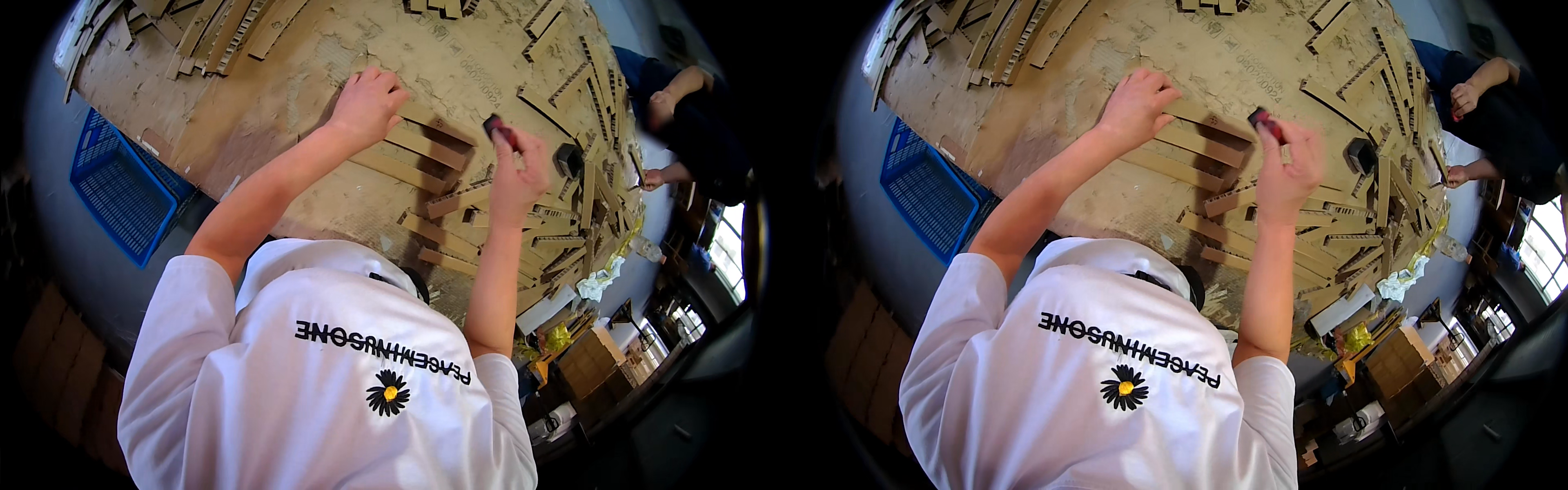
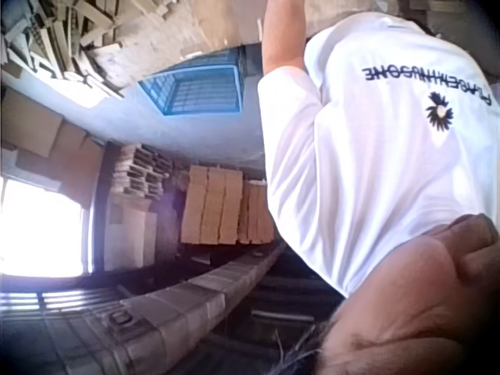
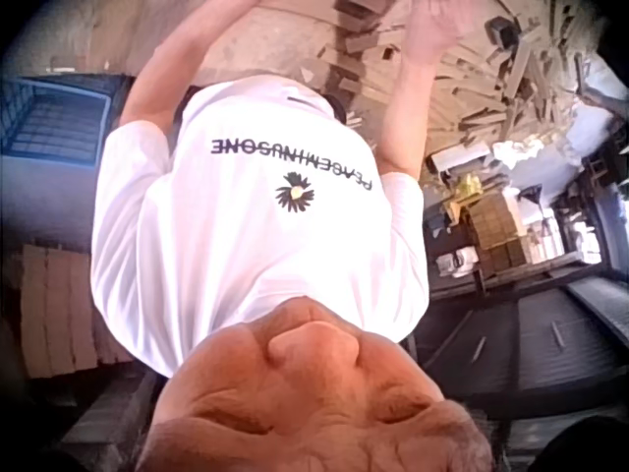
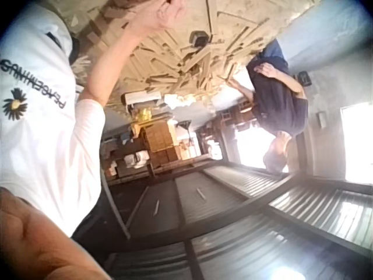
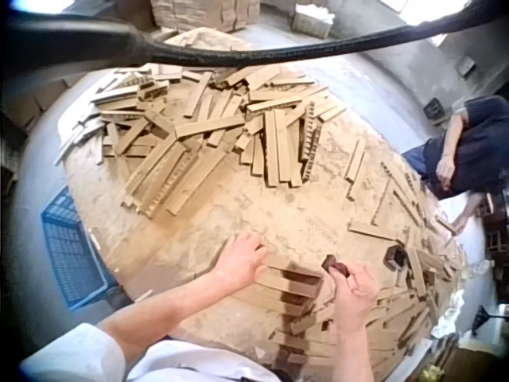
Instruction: The person repeatedly picks up small wooden pieces from a large pile on a workbench and smooths their edges with a red sanding block. The person handles the pieces one at a time, rubbing the block along the edges and then placing them back on the table.
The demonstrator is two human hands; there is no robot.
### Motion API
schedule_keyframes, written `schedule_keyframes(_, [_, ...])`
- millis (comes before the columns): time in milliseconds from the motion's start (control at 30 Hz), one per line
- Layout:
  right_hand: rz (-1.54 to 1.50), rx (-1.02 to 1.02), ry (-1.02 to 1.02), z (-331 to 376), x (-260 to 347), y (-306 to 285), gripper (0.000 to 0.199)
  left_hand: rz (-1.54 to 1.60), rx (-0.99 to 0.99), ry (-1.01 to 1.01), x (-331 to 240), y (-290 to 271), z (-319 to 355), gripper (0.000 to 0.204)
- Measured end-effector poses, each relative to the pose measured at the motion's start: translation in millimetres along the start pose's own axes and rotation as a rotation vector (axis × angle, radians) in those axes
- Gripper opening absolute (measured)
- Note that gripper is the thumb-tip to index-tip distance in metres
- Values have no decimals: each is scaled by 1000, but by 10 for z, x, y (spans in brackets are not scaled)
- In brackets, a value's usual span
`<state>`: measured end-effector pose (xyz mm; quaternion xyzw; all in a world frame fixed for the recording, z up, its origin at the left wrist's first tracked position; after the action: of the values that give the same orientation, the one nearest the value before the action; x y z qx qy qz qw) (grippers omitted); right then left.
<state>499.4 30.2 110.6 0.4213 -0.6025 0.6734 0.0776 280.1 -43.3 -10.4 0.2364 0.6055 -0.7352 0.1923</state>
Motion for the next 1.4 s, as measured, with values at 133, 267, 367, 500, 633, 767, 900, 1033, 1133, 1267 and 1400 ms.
schedule_keyframes(133, [22,132,-41,328,-213,244,19,-13,-11,39,6,-37,-16,41])
schedule_keyframes(267, [64,167,-107,471,-238,471,19,-75,-259,6,332,-334,-35,43])
schedule_keyframes(367, [98,184,-134,485,-270,565,18,-142,-513,-111,456,-826,24,41])
schedule_keyframes(500, [142,193,-162,463,-261,636,17,-46,-417,-33,529,-698,141,45])
schedule_keyframes(633, [140,217,-154,456,-292,712,17,109,-144,114,297,-180,350,50])
schedule_keyframes(767, [194,222,-167,429,-280,756,14,118,-85,133,30,-20,446,49])
schedule_keyframes(900, [249,209,-154,448,-223,755,13,54,-32,106,-25,29,450,48])
schedule_keyframes(1033, [279,227,-139,456,-234,770,13,43,-14,109,6,23,448,47])
schedule_keyframes(1133, [269,244,-128,448,-227,772,12,53,-33,110,19,36,458,46])
schedule_keyframes(1267, [261,255,-127,443,-217,758,12,49,-12,95,0,28,453,45])
schedule_keyframes(1400, [272,271,-125,429,-187,751,11,45,-8,84,1,26,455,45])
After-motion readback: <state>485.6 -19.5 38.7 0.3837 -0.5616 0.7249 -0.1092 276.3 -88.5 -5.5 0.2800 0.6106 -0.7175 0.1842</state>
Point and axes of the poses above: each hand's wrist, its own z-axis away from the middle knuckle, its own y-axis out of the palm, x = y × z, the point moved 4 cm from there along -z, towards the middle knuckle, and after that the axes turned 14 degrees about x, right-handed, at the moved point
